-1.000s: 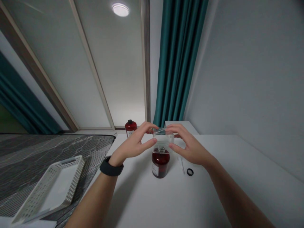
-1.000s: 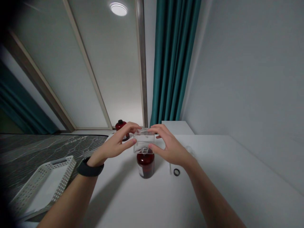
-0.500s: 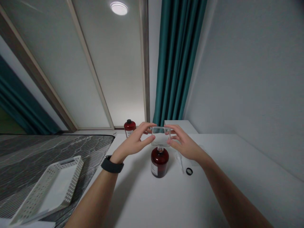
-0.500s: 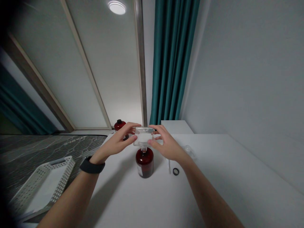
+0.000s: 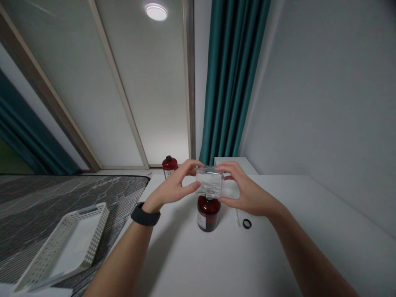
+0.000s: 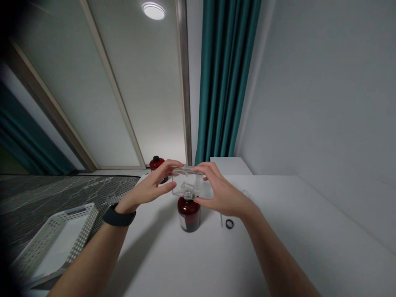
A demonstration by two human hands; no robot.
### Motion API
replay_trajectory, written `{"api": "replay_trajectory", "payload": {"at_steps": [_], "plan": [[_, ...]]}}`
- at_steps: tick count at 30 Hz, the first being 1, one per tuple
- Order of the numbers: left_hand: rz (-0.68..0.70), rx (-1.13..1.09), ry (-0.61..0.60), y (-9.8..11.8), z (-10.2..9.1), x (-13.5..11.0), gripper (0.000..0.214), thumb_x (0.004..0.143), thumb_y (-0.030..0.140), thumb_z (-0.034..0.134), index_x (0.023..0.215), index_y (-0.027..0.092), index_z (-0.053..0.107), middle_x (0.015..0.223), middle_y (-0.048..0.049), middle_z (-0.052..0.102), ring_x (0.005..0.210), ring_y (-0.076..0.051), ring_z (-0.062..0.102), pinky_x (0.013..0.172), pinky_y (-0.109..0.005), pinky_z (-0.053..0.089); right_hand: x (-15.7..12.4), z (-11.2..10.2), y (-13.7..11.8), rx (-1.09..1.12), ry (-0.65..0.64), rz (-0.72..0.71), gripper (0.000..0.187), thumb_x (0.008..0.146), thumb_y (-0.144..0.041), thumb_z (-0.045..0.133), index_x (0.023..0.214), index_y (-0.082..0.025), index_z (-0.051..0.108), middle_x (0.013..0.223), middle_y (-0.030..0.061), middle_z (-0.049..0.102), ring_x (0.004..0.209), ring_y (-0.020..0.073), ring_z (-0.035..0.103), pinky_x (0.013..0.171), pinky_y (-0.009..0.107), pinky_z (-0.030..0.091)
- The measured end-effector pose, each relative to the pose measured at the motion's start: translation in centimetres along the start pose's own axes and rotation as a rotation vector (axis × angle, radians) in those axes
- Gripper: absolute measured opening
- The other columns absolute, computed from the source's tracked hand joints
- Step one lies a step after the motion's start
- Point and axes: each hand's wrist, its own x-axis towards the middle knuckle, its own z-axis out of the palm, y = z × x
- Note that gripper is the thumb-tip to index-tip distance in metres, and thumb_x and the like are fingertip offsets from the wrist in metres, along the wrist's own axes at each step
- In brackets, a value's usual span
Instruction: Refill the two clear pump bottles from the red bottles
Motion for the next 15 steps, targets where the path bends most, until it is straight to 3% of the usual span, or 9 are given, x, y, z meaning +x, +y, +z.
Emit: {"api": "replay_trajectory", "payload": {"at_steps": [5, 15], "plan": [[-0.047, -0.014, -0.03, 0.02, -0.03, -0.12, 0.04, 0.094, 0.033, 0.059, 0.131, 0.024, 0.045, 0.133, -0.0124, 0.053, 0.118, -0.026, 0.06, 0.099, -0.046, 0.051, -0.15, -0.22, -0.09, -0.019, -0.021, -0.015, 0.062, 0.083, -0.024, 0.071, 0.136, -0.033, 0.041, 0.136, 0.0077, 0.041, 0.131, 0.0265, 0.048, 0.107, 0.051, 0.051], [0.017, -0.006, -0.045, 0.16, -0.09, 0.0, 0.04, 0.091, 0.027, 0.06, 0.128, 0.024, 0.044, 0.133, -0.0115, 0.05, 0.121, -0.024, 0.056, 0.107, -0.047, 0.046, -0.34, -0.3, -0.84, -0.043, -0.038, 0.038, 0.061, 0.082, -0.029, 0.073, 0.134, -0.034, 0.041, 0.138, 0.0079, 0.037, 0.131, 0.0281, 0.048, 0.11, 0.053, 0.047]]}}
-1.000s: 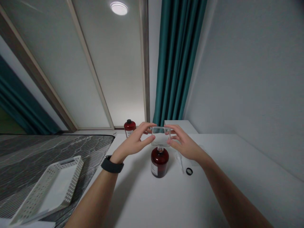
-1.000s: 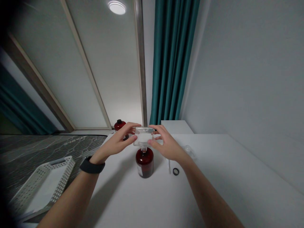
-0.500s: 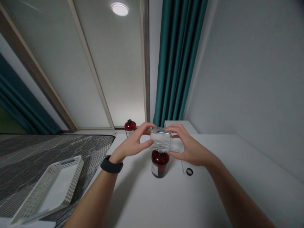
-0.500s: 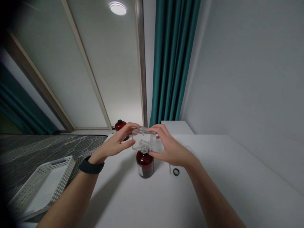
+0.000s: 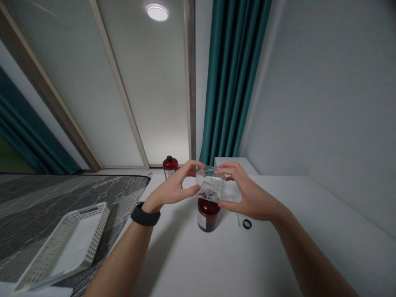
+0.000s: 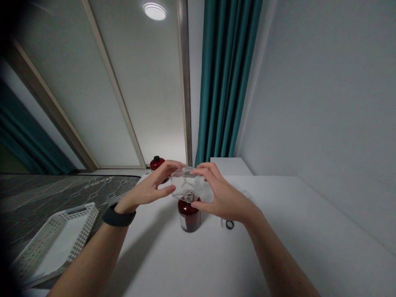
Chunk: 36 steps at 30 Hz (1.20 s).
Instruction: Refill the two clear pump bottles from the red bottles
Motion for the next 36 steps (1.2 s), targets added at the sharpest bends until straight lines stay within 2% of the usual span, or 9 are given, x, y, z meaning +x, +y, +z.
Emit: {"api": "replay_trajectory", "payload": {"at_steps": [8, 14, 36], "plan": [[0.058, 0.025, -0.002, 0.5, 0.1, 0.2, 0.039, 0.087, 0.023, 0.063, 0.123, 0.023, 0.048, 0.13, -0.0103, 0.05, 0.121, -0.025, 0.053, 0.107, -0.047, 0.045, 0.0, -0.2, -0.2, -0.018, -0.01, -0.031, 0.061, 0.078, -0.028, 0.076, 0.129, -0.032, 0.04, 0.135, 0.0082, 0.037, 0.132, 0.0283, 0.046, 0.109, 0.052, 0.046], [0.07, 0.039, -0.014, 0.7, 0.0, 0.2, 0.04, 0.084, 0.023, 0.066, 0.12, 0.024, 0.048, 0.129, -0.01, 0.048, 0.119, -0.026, 0.053, 0.103, -0.045, 0.047, 0.0, -0.3, -0.6, -0.034, -0.049, 0.001, 0.057, 0.08, -0.029, 0.074, 0.127, -0.032, 0.04, 0.136, 0.0081, 0.035, 0.127, 0.026, 0.05, 0.109, 0.05, 0.047], [0.038, -0.022, -0.012, 0.6, 0.0, 0.2, 0.044, 0.079, 0.019, 0.066, 0.117, 0.025, 0.045, 0.129, -0.0088, 0.046, 0.119, -0.025, 0.052, 0.102, -0.045, 0.046, -0.1, -0.2, -1.1, -0.04, -0.051, 0.034, 0.057, 0.082, -0.029, 0.071, 0.128, -0.033, 0.039, 0.139, 0.0082, 0.033, 0.135, 0.0291, 0.046, 0.111, 0.052, 0.045]]}}
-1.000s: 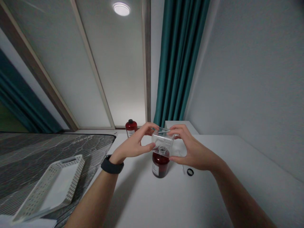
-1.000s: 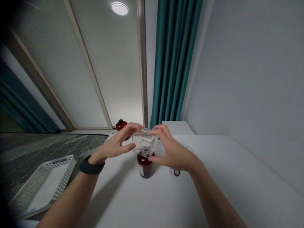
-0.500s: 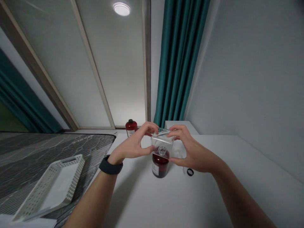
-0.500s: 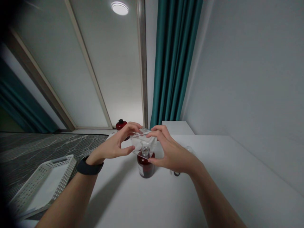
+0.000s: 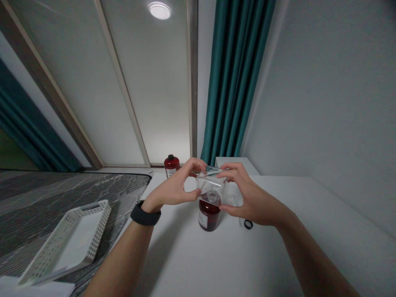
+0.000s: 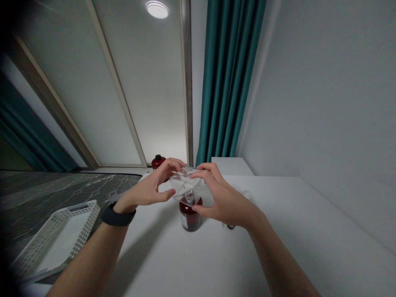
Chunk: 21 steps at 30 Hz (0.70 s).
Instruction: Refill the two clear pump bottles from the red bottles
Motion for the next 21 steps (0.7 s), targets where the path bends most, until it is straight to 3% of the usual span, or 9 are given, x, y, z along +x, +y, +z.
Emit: {"api": "replay_trajectory", "payload": {"at_steps": [21], "plan": [[0.036, 0.048, 0.007, 0.62, 0.13, 0.09, 0.043, 0.081, 0.023, 0.067, 0.12, 0.024, 0.048, 0.13, -0.0101, 0.047, 0.121, -0.026, 0.05, 0.1, -0.044, 0.049, -0.03, -0.28, -0.12, -0.002, 0.005, -0.005, 0.053, 0.079, -0.028, 0.074, 0.12, -0.03, 0.042, 0.134, 0.0087, 0.036, 0.132, 0.0293, 0.048, 0.108, 0.049, 0.048]]}}
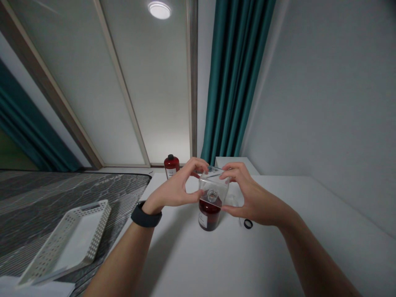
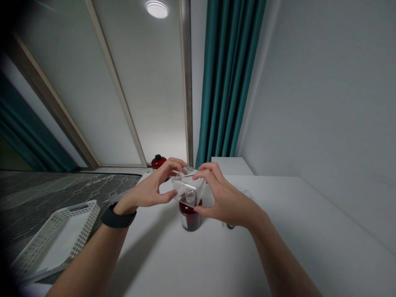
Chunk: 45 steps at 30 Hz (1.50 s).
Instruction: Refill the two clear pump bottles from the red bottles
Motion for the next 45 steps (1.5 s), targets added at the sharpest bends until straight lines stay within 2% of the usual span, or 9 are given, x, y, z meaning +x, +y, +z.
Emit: {"api": "replay_trajectory", "payload": {"at_steps": [11, 17, 26, 32, 45], "plan": [[-0.013, 0.008, 0.016, -0.28, 0.09, 0.1, 0.04, 0.081, 0.022, 0.064, 0.118, 0.024, 0.049, 0.124, -0.0088, 0.05, 0.117, -0.025, 0.051, 0.1, -0.043, 0.048, 0.03, 0.0, 0.3, -0.022, 0.002, -0.029, 0.056, 0.081, -0.027, 0.072, 0.125, -0.031, 0.038, 0.136, 0.0089, 0.036, 0.137, 0.029, 0.043, 0.11, 0.05, 0.046], [-0.055, 0.005, 0.016, -0.55, 0.2, 0.06, 0.04, 0.084, 0.022, 0.062, 0.121, 0.024, 0.046, 0.126, -0.0087, 0.049, 0.117, -0.024, 0.052, 0.099, -0.042, 0.047, 0.02, 0.05, 0.62, 0.004, 0.01, -0.034, 0.058, 0.083, -0.026, 0.07, 0.13, -0.032, 0.037, 0.14, 0.0095, 0.036, 0.136, 0.0286, 0.044, 0.11, 0.052, 0.047], [-0.062, -0.019, 0.008, -0.61, 0.09, 0.03, 0.042, 0.082, 0.02, 0.063, 0.119, 0.025, 0.045, 0.124, -0.0084, 0.048, 0.115, -0.024, 0.051, 0.101, -0.045, 0.047, 0.02, 0.12, 0.61, 0.005, 0.006, -0.035, 0.063, 0.081, -0.025, 0.071, 0.134, -0.034, 0.037, 0.143, 0.0089, 0.035, 0.138, 0.0292, 0.044, 0.11, 0.051, 0.047], [-0.017, -0.006, -0.007, -0.26, 0.05, 0.09, 0.042, 0.082, 0.021, 0.065, 0.119, 0.025, 0.045, 0.124, -0.0086, 0.047, 0.117, -0.025, 0.049, 0.103, -0.046, 0.047, -0.05, 0.04, 0.44, -0.01, 0.008, -0.013, 0.06, 0.079, -0.026, 0.074, 0.128, -0.032, 0.041, 0.139, 0.0085, 0.036, 0.136, 0.0294, 0.046, 0.111, 0.051, 0.046], [-0.02, 0.012, -0.025, 0.11, -0.1, 0.0, 0.044, 0.08, 0.021, 0.066, 0.119, 0.025, 0.047, 0.128, -0.0098, 0.046, 0.121, -0.027, 0.049, 0.1, -0.046, 0.049, -0.11, 0.03, 0.14, -0.011, 0.008, -0.014, 0.057, 0.077, -0.025, 0.074, 0.124, -0.032, 0.042, 0.138, 0.0087, 0.037, 0.134, 0.0303, 0.047, 0.106, 0.051, 0.05]]}}
